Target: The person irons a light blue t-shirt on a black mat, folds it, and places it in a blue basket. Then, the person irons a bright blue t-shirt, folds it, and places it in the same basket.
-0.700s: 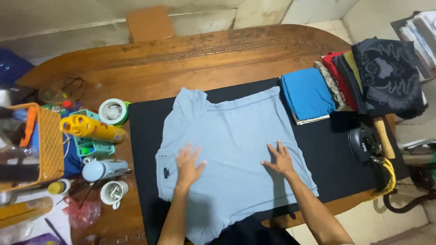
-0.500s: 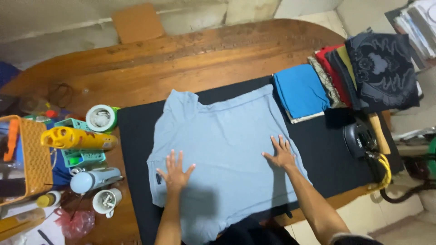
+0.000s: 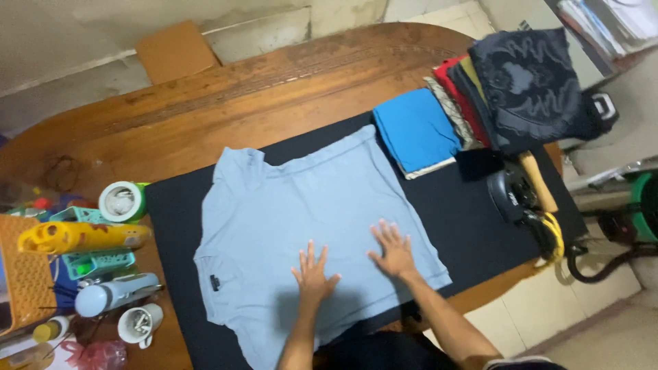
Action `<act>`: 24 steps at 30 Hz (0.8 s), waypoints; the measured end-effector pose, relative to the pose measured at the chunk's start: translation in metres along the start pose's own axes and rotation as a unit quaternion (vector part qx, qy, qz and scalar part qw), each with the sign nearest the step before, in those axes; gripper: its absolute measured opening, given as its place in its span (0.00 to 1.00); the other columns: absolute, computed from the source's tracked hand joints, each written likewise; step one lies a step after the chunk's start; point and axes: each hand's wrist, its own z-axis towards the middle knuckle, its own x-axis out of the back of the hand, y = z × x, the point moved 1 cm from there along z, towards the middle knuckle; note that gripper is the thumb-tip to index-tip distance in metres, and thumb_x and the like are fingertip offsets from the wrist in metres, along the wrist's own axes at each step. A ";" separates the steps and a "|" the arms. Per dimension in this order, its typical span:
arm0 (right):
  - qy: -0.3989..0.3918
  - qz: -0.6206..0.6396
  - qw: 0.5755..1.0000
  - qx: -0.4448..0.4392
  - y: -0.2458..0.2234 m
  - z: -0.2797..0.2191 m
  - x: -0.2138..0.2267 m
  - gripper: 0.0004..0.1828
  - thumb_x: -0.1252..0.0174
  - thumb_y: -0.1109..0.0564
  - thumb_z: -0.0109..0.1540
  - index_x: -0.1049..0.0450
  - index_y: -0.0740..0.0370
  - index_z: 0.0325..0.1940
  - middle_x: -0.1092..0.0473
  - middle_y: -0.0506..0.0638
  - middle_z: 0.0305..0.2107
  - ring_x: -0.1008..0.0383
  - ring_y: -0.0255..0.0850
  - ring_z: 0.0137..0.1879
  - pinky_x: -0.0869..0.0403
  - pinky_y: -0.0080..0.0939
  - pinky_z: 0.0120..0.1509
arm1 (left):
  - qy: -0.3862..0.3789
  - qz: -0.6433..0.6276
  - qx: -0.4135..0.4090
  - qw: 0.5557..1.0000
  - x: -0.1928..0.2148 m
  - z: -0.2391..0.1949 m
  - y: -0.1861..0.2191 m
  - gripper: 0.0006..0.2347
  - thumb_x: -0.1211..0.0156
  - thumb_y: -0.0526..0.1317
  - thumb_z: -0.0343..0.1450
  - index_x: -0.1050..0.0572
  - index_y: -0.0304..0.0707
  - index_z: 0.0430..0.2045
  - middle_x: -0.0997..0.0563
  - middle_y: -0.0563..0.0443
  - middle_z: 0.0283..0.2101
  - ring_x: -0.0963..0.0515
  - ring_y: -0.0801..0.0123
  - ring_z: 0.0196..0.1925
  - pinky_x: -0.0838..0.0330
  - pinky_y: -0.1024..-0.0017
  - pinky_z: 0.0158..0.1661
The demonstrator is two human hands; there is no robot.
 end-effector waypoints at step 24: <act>0.203 0.130 0.941 -0.237 0.462 0.078 0.122 0.44 0.24 0.28 0.58 0.26 0.49 0.70 0.18 0.65 0.50 0.17 0.70 0.57 0.20 0.72 0.55 | -0.004 -0.044 -0.047 0.998 -0.110 0.068 0.283 0.34 0.29 0.51 0.72 0.36 0.72 0.77 0.63 0.61 0.89 0.60 0.43 0.88 0.60 0.32 0.80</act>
